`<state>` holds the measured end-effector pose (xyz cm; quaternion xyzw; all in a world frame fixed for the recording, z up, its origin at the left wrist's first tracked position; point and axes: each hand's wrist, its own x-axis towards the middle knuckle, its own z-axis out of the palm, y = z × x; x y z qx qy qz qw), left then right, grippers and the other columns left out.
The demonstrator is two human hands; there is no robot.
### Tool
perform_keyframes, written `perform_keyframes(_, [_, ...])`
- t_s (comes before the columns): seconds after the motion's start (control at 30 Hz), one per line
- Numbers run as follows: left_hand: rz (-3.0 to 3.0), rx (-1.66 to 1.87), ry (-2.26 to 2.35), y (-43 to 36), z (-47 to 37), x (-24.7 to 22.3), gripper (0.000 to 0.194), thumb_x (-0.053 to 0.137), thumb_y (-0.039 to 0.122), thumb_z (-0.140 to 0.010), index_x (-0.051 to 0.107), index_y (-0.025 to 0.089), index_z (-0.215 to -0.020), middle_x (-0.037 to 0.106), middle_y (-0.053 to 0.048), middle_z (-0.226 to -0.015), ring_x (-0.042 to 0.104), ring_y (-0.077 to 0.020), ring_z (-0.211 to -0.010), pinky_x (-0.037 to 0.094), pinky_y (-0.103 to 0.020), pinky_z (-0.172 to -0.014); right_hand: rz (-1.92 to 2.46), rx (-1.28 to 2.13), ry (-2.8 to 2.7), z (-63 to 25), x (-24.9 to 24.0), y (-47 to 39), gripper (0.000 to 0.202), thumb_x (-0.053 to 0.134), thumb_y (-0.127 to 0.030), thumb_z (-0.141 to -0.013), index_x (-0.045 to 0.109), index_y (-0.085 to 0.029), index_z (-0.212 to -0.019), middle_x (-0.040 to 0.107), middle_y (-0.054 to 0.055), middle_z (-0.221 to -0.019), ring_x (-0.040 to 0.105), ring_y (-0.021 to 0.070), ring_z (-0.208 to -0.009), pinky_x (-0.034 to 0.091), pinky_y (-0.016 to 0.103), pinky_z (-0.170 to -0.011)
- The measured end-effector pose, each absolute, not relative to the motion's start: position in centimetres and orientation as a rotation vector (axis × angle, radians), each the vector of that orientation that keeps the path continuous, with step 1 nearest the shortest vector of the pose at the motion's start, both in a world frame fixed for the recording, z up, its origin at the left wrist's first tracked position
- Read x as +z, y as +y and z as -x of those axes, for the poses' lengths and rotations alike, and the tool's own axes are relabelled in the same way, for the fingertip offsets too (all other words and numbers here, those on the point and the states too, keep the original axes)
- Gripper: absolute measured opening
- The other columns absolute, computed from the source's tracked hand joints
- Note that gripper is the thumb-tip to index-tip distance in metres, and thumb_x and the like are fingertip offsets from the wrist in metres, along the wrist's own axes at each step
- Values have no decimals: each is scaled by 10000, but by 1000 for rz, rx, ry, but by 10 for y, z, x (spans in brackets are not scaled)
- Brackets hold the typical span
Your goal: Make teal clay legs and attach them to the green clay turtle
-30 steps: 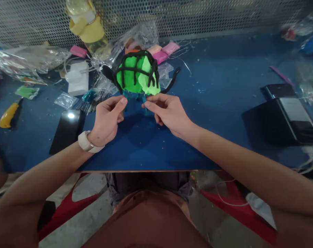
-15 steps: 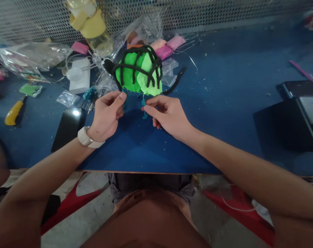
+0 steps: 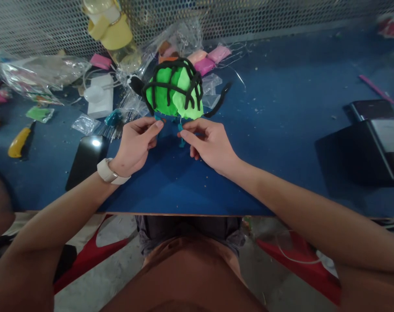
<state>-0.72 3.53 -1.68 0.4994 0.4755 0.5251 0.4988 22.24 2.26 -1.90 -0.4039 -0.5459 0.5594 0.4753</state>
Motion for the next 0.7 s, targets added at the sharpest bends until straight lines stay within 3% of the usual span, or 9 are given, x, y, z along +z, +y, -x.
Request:
perform_keyframes(0.5, [-1327, 1252, 1153, 30, 7, -16, 489, 1022, 698, -814, 851, 240, -843, 480, 30, -665, 349, -92, -572, 280, -269, -490, 1095, 1270, -1294, -225, -7, 13, 528, 1036, -666, -835, 795, -234, -1019, 819, 69, -1042, 630, 121, -509, 517, 308, -372])
perform_keyframes(0.6, [-1328, 1236, 1155, 30, 7, -17, 472, 1006, 690, -840, 849, 245, -851, 490, 26, -669, 344, -95, -569, 268, -276, -493, 1153, 1025, -1354, -232, -4, 1, 417, 1040, -547, -872, 723, -279, -911, 732, 45, -922, 636, 170, -621, 501, 326, -436])
perform_keyframes(0.7, [-1328, 1235, 1155, 29, 7, -16, 446, 1015, 648, -846, 837, 239, -849, 509, 23, -679, 369, -96, -574, 271, -279, -501, 1138, 731, -1500, -239, 8, -5, 349, 979, -466, -949, 669, -315, -900, 647, 38, -872, 633, 224, -724, 564, 401, -597])
